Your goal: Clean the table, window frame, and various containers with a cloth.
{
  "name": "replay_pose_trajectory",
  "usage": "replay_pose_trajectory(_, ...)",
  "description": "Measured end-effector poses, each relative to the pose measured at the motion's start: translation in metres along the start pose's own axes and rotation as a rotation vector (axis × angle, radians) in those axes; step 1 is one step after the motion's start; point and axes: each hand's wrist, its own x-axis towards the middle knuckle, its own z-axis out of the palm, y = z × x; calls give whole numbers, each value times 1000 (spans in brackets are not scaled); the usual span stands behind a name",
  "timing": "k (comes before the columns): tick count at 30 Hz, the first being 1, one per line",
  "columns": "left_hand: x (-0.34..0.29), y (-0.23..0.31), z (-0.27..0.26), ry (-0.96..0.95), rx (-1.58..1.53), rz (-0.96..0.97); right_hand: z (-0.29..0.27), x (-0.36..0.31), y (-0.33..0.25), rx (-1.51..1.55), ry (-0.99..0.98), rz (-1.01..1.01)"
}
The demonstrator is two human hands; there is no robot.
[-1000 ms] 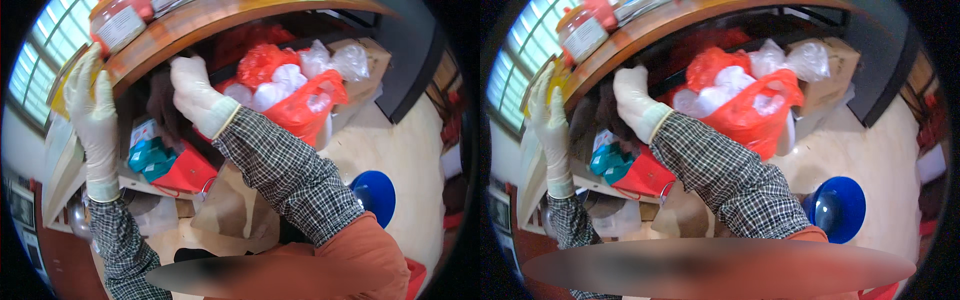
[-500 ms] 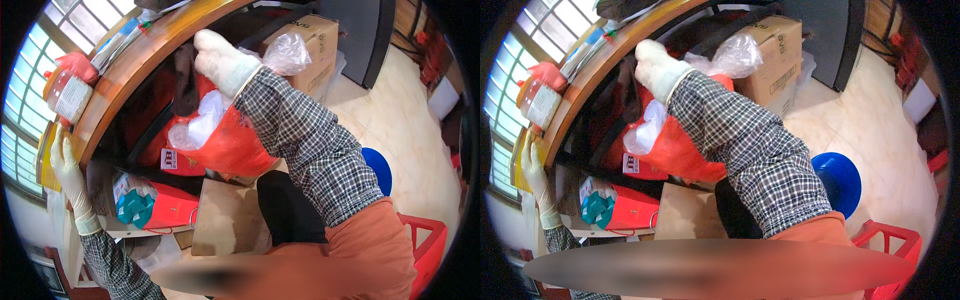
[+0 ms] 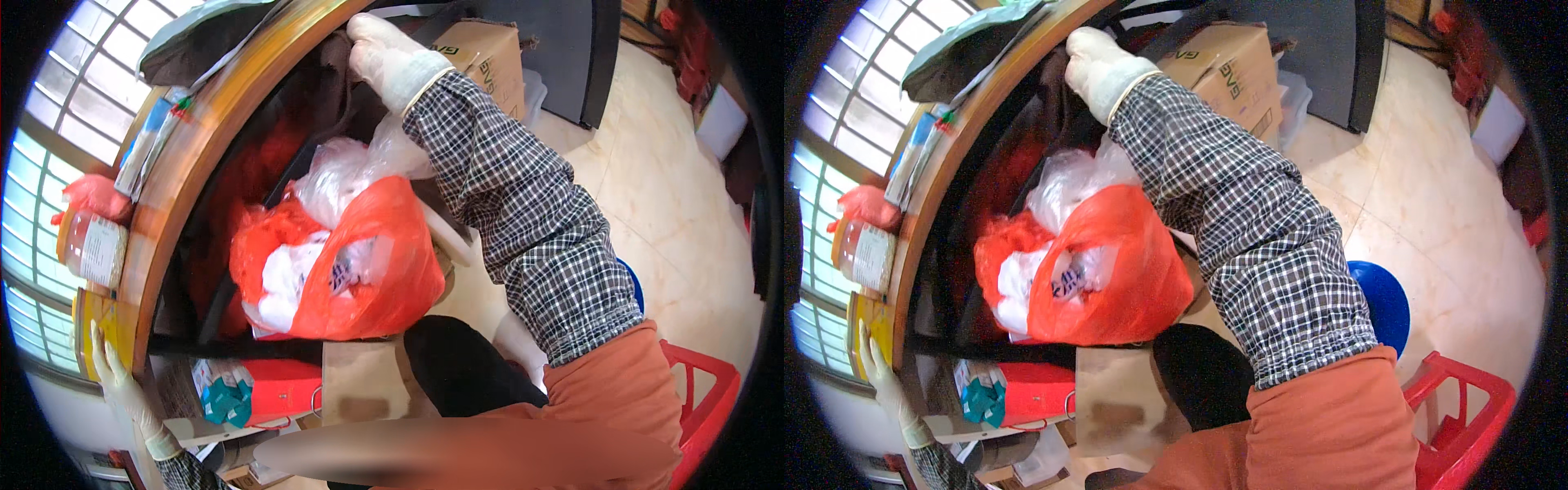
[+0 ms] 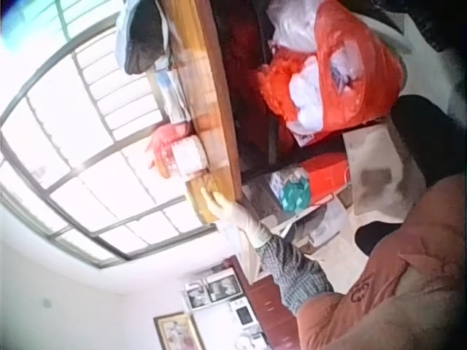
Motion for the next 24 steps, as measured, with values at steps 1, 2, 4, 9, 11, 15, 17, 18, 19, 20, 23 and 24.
replay_pose_trajectory(1,-3,-10,-4,-6,203,115,-2,5,-4,1,4,-16)
replay_pose_trajectory(2,12,3,4,-17,-213,-142,-2,27,-43,-5,31,-98)
replay_pose_trajectory(4,16,8,6,-39,-195,-155,3,81,-73,-5,66,-155)
replay_pose_trajectory(9,6,-12,-1,-52,-76,-186,-14,110,-102,-7,109,-287)
replay_pose_trajectory(11,0,-51,-4,-11,-61,-122,-17,119,-132,-1,119,-360)
replay_pose_trajectory(15,15,75,10,220,-184,-155,-35,156,-180,-20,173,-492)
replay_pose_trajectory(17,17,79,9,222,-165,-167,-47,165,-194,-24,198,-545)
replay_pose_trajectory(18,17,83,9,222,-185,-197,-53,170,-200,-53,206,-665)
replay_pose_trajectory(19,16,88,9,224,-201,-234,-57,175,-205,-82,210,-779)
replay_pose_trajectory(20,15,85,8,238,-200,-244,-60,171,-210,-182,215,-752)
replay_pose_trajectory(23,13,67,10,255,-99,-132,-51,154,-218,-335,132,-840)
replay_pose_trajectory(24,15,69,12,255,-104,-125,-50,157,-223,-501,138,-958)
